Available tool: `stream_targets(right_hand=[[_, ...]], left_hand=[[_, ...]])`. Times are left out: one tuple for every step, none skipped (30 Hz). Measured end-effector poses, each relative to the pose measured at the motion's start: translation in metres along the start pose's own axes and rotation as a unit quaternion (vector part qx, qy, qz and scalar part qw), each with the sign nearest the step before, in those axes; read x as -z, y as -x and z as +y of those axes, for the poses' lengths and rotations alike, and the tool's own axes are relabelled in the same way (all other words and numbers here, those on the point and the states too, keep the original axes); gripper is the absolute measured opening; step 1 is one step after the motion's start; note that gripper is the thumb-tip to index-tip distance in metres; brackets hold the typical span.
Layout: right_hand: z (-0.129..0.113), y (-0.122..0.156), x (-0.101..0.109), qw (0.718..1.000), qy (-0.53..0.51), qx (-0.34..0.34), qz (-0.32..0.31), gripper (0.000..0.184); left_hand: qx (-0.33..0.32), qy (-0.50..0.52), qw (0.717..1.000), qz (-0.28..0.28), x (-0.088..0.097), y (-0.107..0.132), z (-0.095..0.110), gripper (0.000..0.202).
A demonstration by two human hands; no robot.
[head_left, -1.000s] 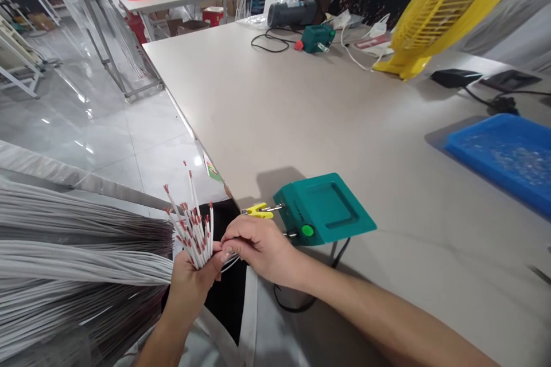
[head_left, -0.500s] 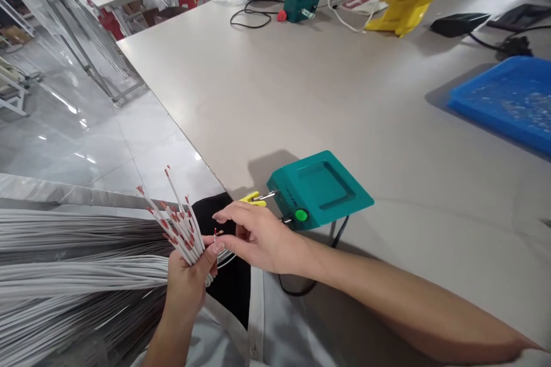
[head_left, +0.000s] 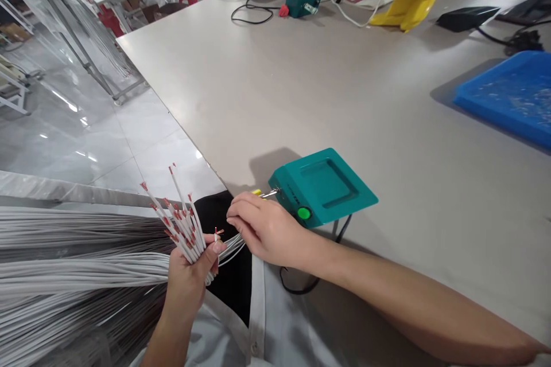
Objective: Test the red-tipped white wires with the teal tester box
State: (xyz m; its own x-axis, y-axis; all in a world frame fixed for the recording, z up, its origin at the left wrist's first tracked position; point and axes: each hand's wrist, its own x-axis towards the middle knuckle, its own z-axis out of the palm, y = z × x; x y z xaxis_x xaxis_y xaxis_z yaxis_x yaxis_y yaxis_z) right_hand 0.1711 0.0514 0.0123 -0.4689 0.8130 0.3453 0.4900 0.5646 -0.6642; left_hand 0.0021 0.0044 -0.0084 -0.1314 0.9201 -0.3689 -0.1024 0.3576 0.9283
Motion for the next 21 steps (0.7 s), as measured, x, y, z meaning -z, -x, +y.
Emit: stream_targets(right_hand=[[-0.001, -0.001, 0.0, 0.999, -0.038, -0.013, 0.016, 0.016], [-0.002, -0.001, 0.0, 0.997, -0.071, -0.023, 0.02, 0.016], [-0.002, -0.001, -0.001, 0.995, -0.094, -0.028, 0.013, 0.017], [-0.002, -0.001, -0.002, 0.994, -0.107, -0.029, -0.001, 0.018], [-0.002, -0.001, -0.004, 0.993, -0.112, -0.023, -0.015, 0.017], [-0.002, 0.0, -0.006, 0.993, -0.11, -0.012, -0.025, 0.014], [-0.001, 0.001, -0.008, 0.994, -0.102, 0.004, -0.032, 0.014], [0.0, 0.001, -0.009, 0.996, -0.084, 0.023, -0.035, 0.017], [0.001, 0.002, -0.01, 0.997, -0.053, 0.042, -0.038, 0.019], [0.002, 0.003, -0.01, 0.997, -0.009, 0.063, -0.043, 0.019], [0.002, 0.004, -0.01, 0.994, 0.044, 0.087, -0.049, 0.019], [0.002, 0.004, -0.01, 0.987, 0.098, 0.113, -0.055, 0.019], [0.003, 0.005, -0.01, 0.977, 0.147, 0.14, -0.061, 0.019], [0.003, 0.005, -0.01, 0.967, 0.186, 0.164, -0.064, 0.02], [0.002, 0.005, -0.009, 0.958, 0.212, 0.182, -0.069, 0.02], [0.002, 0.005, -0.009, 0.952, 0.228, 0.191, -0.076, 0.019], [0.001, 0.005, -0.008, 0.949, 0.237, 0.191, -0.083, 0.018], [-0.001, 0.005, -0.006, 0.948, 0.242, 0.186, -0.09, 0.016], [-0.003, 0.005, -0.004, 0.949, 0.241, 0.177, -0.096, 0.014], [-0.005, 0.005, 0.001, 0.952, 0.237, 0.165, -0.101, 0.013], [-0.007, 0.005, 0.006, 0.955, 0.233, 0.151, -0.103, 0.013]], left_hand=[[-0.001, 0.002, 1.0, 0.0, 0.0, 0.0, 0.0, 0.02], [-0.003, 0.002, 1.0, -0.001, -0.001, 0.0, 0.0, 0.02], [-0.006, 0.0, 1.0, -0.001, -0.001, 0.0, 0.0, 0.02], [-0.012, -0.002, 1.0, -0.001, -0.002, 0.0, -0.001, 0.019], [-0.018, -0.006, 1.0, -0.004, -0.002, 0.0, -0.001, 0.018], [-0.021, -0.01, 1.0, -0.009, -0.001, 0.001, -0.002, 0.018], [-0.022, -0.013, 1.0, -0.017, 0.0, 0.001, -0.002, 0.018], [-0.023, -0.015, 0.999, -0.027, 0.001, 0.001, -0.003, 0.018], [-0.023, -0.018, 0.999, -0.038, 0.003, 0.001, -0.004, 0.019], [-0.023, -0.022, 0.998, -0.049, 0.004, 0.001, -0.004, 0.019], [-0.022, -0.029, 0.998, -0.057, 0.005, 0.001, -0.005, 0.018], [-0.021, -0.039, 0.997, -0.06, 0.005, 0.001, -0.005, 0.018], [-0.018, -0.051, 0.997, -0.06, 0.005, 0.001, -0.005, 0.018], [-0.013, -0.062, 0.996, -0.056, 0.004, 0.001, -0.005, 0.018], [-0.01, -0.069, 0.996, -0.046, 0.002, 0.001, -0.005, 0.018], [-0.009, -0.071, 0.997, -0.033, 0.0, 0.001, -0.005, 0.018], [-0.01, -0.072, 0.997, -0.021, -0.002, 0.0, -0.005, 0.019], [-0.011, -0.071, 0.997, -0.01, -0.004, 0.0, -0.004, 0.019], [-0.014, -0.07, 0.997, -0.003, -0.006, -0.001, -0.003, 0.02], [-0.016, -0.068, 0.998, 0.001, -0.007, -0.001, -0.002, 0.021], [-0.016, -0.064, 0.998, 0.004, -0.009, -0.002, -0.001, 0.022]])
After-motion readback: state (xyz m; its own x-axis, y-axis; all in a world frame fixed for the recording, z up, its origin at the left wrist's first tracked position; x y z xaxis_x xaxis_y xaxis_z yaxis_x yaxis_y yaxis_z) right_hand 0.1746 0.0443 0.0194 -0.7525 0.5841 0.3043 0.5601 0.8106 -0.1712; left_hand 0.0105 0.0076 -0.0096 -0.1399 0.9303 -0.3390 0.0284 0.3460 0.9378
